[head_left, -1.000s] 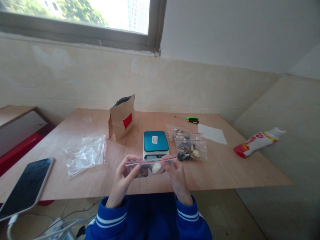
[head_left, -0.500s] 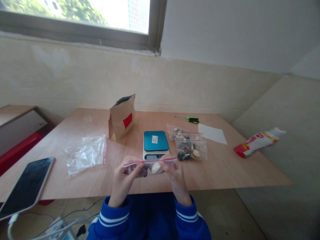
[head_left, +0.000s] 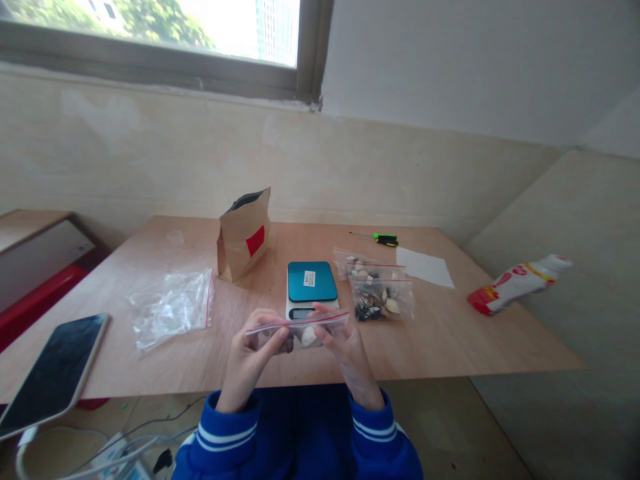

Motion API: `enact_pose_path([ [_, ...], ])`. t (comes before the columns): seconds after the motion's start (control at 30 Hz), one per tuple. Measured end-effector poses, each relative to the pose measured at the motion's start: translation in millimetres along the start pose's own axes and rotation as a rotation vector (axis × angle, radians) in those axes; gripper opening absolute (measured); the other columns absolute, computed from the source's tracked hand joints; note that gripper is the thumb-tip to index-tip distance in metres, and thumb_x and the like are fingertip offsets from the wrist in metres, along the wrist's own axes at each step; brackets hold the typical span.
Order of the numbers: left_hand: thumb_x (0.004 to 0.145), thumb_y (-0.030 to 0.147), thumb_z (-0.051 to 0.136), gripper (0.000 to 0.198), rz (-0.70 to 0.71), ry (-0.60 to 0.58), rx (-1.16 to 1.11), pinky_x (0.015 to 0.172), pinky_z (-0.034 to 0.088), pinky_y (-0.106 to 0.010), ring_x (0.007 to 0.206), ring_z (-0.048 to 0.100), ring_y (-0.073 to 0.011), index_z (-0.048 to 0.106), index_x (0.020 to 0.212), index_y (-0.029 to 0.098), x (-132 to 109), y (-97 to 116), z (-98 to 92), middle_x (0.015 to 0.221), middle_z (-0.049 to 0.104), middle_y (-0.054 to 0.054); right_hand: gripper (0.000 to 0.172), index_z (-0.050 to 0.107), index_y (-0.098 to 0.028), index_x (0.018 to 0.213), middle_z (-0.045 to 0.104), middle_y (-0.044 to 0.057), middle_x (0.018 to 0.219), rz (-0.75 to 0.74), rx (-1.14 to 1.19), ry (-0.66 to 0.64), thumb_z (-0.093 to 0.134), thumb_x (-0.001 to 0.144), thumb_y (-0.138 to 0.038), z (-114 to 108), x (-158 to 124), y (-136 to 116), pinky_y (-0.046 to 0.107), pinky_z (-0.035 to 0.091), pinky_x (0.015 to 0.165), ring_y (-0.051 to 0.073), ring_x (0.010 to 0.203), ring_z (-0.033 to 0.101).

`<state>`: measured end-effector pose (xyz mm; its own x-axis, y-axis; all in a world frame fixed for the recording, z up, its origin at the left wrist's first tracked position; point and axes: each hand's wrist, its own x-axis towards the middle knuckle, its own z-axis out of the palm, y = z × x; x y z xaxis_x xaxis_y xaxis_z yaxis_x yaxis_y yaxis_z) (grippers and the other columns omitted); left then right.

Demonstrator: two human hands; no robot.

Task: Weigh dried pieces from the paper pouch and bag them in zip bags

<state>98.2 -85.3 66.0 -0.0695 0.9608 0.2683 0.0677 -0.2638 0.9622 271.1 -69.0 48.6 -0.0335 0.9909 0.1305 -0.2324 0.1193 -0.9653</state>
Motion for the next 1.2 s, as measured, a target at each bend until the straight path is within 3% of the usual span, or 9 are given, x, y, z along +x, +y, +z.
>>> enact_pose_path([
  [0.13,0.078,0.029,0.070,0.014,0.005,-0.080,0.014,0.073,0.054,-0.026,0.090,0.063,-0.0182,0.073,0.087,0.019,0.5,-4.2,-3.3,0.094,0.063,-0.006,0.019,0.073,-0.021,0.086,0.071,0.002,0.082,-0.018,-0.019,-0.015,0.075,0.071,-0.033,-1.0,1.1,1.5,0.027,0.053,0.071,0.016,0.077,0.066],
  [0.23,0.078,0.029,0.070,0.014,-0.042,-0.128,-0.048,0.064,0.056,-0.027,0.083,0.064,-0.0181,0.074,0.086,0.019,0.5,-5.9,-1.6,0.097,0.061,-0.007,0.009,0.072,-0.021,0.076,0.069,0.001,0.079,-0.066,-0.042,-0.017,0.073,0.073,-0.030,-1.1,2.0,2.1,0.027,0.052,0.073,0.016,0.077,0.064],
  [0.33,0.077,0.028,0.070,0.011,-0.043,-0.099,-0.083,0.059,0.056,-0.027,0.073,0.064,-0.0157,0.072,0.081,0.018,-0.4,-4.7,1.7,0.092,0.061,-0.006,0.005,0.071,-0.021,0.074,0.067,0.001,0.079,-0.091,-0.065,-0.001,0.071,0.074,-0.026,0.7,2.2,1.5,0.027,0.051,0.074,0.015,0.078,0.063],
  [0.47,0.078,0.026,0.069,0.010,-0.006,-0.040,-0.049,0.055,0.054,-0.025,0.067,0.063,-0.0142,0.070,0.078,0.017,-2.1,-2.7,6.8,0.084,0.061,-0.004,0.007,0.070,-0.020,0.069,0.065,0.001,0.077,-0.128,-0.084,0.044,0.070,0.074,-0.025,6.6,1.0,0.9,0.027,0.050,0.072,0.015,0.077,0.062],
  [0.67,0.079,0.025,0.069,0.008,0.070,0.097,0.033,0.062,0.055,-0.025,0.078,0.064,-0.0163,0.069,0.081,0.018,-3.4,-5.4,12.5,0.082,0.062,-0.004,0.011,0.068,-0.019,0.070,0.066,0.003,0.078,-0.166,-0.057,0.074,0.069,0.077,-0.028,13.2,-0.9,4.6,0.029,0.050,0.075,0.017,0.079,0.062],
  [0.9,0.078,0.026,0.068,0.009,0.070,-0.037,0.042,0.064,0.056,-0.027,0.086,0.063,-0.0185,0.072,0.080,0.019,-1.3,3.6,3.6,0.092,0.061,-0.006,0.015,0.071,-0.021,0.085,0.069,0.005,0.090,-0.095,-0.080,-0.051,0.071,0.077,-0.033,8.9,-0.4,6.2,0.032,0.051,0.078,0.019,0.086,0.064],
  [1.03,0.076,0.024,0.071,0.009,0.104,-0.068,0.052,0.075,0.056,-0.031,0.088,0.063,-0.0184,0.072,0.082,0.019,-0.9,3.4,4.9,0.091,0.063,-0.006,0.013,0.070,-0.020,0.073,0.067,0.005,0.083,-0.134,-0.121,-0.014,0.070,0.077,-0.033,9.3,-1.1,5.6,0.032,0.051,0.078,0.018,0.083,0.063],
  [1.2,0.078,0.024,0.069,0.007,0.096,-0.019,0.035,0.067,0.055,-0.028,0.084,0.063,-0.0182,0.068,0.078,0.018,-2.2,-3.5,12.5,0.086,0.062,-0.005,0.009,0.069,-0.021,0.072,0.065,0.003,0.078,-0.178,-0.150,0.045,0.070,0.076,-0.029,14.9,-2.3,4.7,0.031,0.049,0.076,0.017,0.081,0.061],
])
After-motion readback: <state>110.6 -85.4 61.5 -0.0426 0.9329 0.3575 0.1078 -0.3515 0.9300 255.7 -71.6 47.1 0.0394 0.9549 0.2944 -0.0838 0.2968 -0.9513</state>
